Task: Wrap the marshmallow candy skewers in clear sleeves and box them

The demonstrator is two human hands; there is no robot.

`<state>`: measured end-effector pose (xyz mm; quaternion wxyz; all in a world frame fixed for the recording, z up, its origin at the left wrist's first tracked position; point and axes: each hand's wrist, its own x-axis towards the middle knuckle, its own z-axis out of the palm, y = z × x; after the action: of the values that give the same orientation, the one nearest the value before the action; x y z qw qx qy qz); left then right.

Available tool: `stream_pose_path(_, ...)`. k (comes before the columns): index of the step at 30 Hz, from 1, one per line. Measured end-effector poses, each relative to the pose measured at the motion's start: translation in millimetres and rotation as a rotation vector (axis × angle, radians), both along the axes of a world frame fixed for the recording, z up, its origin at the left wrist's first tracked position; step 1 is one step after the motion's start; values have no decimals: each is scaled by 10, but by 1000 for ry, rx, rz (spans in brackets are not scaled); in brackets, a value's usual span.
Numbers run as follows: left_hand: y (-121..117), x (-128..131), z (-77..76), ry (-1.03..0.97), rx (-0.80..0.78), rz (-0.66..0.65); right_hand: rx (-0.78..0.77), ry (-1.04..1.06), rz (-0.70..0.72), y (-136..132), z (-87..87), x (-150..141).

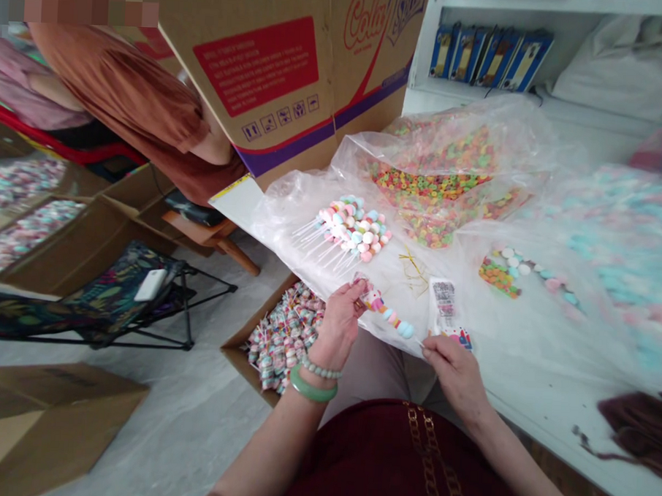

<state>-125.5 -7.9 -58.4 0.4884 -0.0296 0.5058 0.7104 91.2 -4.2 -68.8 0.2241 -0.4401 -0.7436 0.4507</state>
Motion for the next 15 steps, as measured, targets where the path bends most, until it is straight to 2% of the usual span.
stream_pose_path(3, -15, 45, 2, -51, -34, -52, -470, 185, -59, 7, -10, -56)
stream_pose_path(5, -23, 75, 6, -127, -70, -53, -718, 311, -82, 3, -15, -86)
stream_pose_path(6, -26, 89, 5, -156, -79, -63, -799, 350, -85, 0, -22, -99)
stream_pose_path(8, -32, 118, -6, -161, -56, -94, -855, 359, -83, -10, -46, -119)
stream_pose_path(11, -36, 156, -37, -83, 30, -135, -701, 240, -78, -23, -93, -140)
stream_pose_path(13, -35, 172, -57, -61, 61, -149, -446, 99, -69, -36, -113, -142)
stream_pose_path(15, -35, 183, -73, -80, 68, -140, -101, -49, -51, -58, -115, -134)
